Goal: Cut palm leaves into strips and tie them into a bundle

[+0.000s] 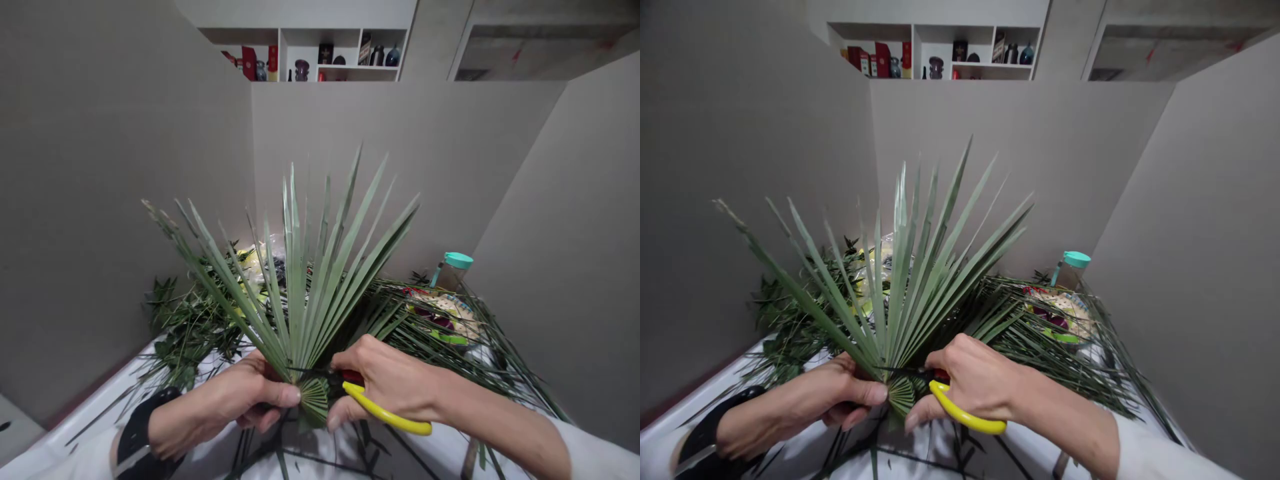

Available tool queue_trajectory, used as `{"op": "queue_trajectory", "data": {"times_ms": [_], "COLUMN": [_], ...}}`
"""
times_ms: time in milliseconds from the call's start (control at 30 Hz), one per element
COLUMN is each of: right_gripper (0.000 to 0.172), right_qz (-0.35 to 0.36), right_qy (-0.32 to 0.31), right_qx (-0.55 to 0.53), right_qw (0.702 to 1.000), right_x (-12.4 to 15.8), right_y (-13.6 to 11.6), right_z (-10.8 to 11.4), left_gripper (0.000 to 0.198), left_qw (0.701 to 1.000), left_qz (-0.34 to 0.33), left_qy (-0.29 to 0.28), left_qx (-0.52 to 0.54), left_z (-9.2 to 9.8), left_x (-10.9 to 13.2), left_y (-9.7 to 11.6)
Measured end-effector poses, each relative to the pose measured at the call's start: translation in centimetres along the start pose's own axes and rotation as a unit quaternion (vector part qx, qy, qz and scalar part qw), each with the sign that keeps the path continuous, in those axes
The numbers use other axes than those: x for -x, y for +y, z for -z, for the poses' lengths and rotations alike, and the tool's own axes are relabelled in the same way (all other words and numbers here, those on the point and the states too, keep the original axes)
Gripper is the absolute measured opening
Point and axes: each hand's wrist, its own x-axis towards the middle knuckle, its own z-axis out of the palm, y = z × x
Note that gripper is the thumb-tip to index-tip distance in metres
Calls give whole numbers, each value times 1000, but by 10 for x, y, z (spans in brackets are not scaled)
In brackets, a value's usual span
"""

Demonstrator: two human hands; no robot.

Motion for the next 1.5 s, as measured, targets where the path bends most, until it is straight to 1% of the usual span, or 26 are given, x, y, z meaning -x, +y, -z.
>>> {"op": "queue_trajectory", "data": {"times_ms": [133,300,433,600,733,833,933,1033,1167,1300,1400,1500], "right_gripper": [60,60,58,62,63,63,63,61,57,59,56,56], "right_qz": [5,3,3,-5,4,-6,-11,-4,13,26,40,39], "right_qy": [8,15,17,-6,-26,-23,-19,-33,-50,-61,-73,-88], "right_qx": [-28,-63,-40,-13,-16,-17,-7,-7,8,10,23,39], "right_qw": [1000,998,999,1000,1000,1000,1000,999,999,998,996,995], "right_x": [-2,2,5,1,-3,-2,1,2,2,0,-2,-6], "right_y": [-1,3,4,1,1,0,-1,0,3,3,1,-3], "right_z": [-6,-12,-11,-5,-6,-9,-10,-8,-1,6,11,15], "left_gripper": [21,22,30,37,34,29,30,32,39,49,59,67], "left_qw": [1000,999,997,996,997,996,997,996,995,996,998,999], "left_qz": [8,33,57,68,66,70,66,67,74,63,38,12], "left_qy": [-11,-19,-30,-42,-42,-40,-34,-42,-60,-63,-51,-29], "left_qx": [9,19,29,32,30,30,34,39,38,27,7,-25], "left_z": [1,0,0,1,0,-2,-5,-6,-5,-6,-9,-11], "left_x": [-2,-3,-2,-3,-6,-7,-7,-7,-6,-3,0,2], "left_y": [-2,-4,-4,-3,-5,-6,-6,-7,-13,-16,-19,-24]}}
